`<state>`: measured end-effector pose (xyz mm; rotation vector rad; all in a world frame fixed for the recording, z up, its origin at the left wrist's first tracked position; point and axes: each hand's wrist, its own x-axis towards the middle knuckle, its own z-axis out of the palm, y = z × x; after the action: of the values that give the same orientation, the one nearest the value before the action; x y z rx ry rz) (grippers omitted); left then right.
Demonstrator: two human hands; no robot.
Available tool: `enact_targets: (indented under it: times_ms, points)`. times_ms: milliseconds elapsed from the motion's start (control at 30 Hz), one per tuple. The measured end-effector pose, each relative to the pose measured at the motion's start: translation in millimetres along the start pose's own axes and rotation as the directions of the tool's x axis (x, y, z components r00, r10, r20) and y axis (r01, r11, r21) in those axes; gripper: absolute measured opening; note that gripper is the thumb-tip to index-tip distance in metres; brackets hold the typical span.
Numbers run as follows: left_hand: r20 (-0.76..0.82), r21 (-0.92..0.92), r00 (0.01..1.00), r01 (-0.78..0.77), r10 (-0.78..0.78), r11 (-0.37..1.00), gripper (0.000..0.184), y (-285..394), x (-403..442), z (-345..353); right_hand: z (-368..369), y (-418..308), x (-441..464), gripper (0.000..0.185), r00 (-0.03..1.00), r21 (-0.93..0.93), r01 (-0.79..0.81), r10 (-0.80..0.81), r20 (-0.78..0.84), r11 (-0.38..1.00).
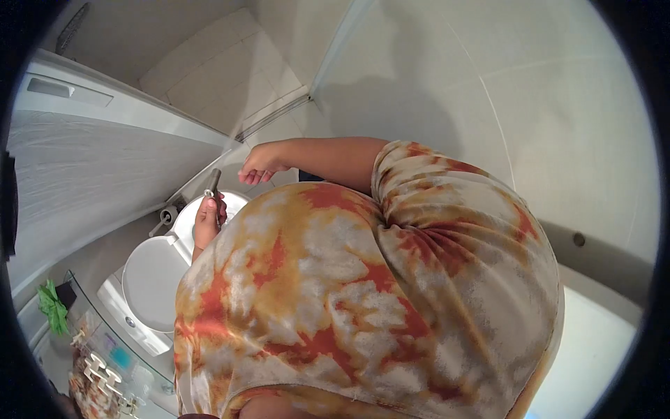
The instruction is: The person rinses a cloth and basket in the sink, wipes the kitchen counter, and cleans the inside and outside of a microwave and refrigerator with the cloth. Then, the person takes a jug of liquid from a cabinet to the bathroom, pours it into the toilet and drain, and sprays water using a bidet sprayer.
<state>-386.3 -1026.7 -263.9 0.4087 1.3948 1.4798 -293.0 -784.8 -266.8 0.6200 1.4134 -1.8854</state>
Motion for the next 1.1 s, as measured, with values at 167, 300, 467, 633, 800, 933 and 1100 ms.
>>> enact_targets:
  times_ms: [167, 300, 467, 633, 800, 933, 1100]
  points:
    - [-0.083, 0.004, 0.997, -0.001, 0.002, 1.0, 0.028, 0, -3, -1, 11, 20, -15, 0.028, 0.996, 0.089, -0.044, 0.05, -0.068, 0.995]
    - [-0.126, 0.026, 0.99, 0.06, -0.056, 0.998, 0.027, -1, -4, -2, 10, 26, -30, 0.027, 0.989, 0.134, 0.002, 0.018, -0.148, 0.991]
    - [-0.063, 0.085, 0.993, 0.102, -0.097, 0.991, 0.028, -11, 0, 0, 9, 27, -33, 0.025, 0.966, 0.155, -0.001, 0.041, -0.254, 0.988]
    - [-0.01, 0.097, 0.993, 0.116, -0.115, 0.989, 0.029, -12, 3, 9, 9, 36, -36, 0.022, 0.966, 0.17, 0.029, 0.016, -0.257, 0.985]
    - [0.034, 0.089, 0.987, 0.156, -0.16, 0.984, 0.029, -8, -3, 15, 10, 44, -44, 0.021, 0.955, 0.169, 0.016, 0.035, -0.295, 0.985]
    - [0.064, 0.038, 0.984, 0.166, -0.168, 0.985, 0.027, -5, -4, 10, 6, 49, -44, 0.02, 0.947, 0.192, 0.029, 0.034, -0.32, 0.981]
    - [0.035, 0.108, 0.994, 0.096, -0.1, 0.99, 0.025, -9, -1, 8, 3, 50, -50, 0.018, 0.941, 0.216, 0.05, 0.026, -0.338, 0.975]
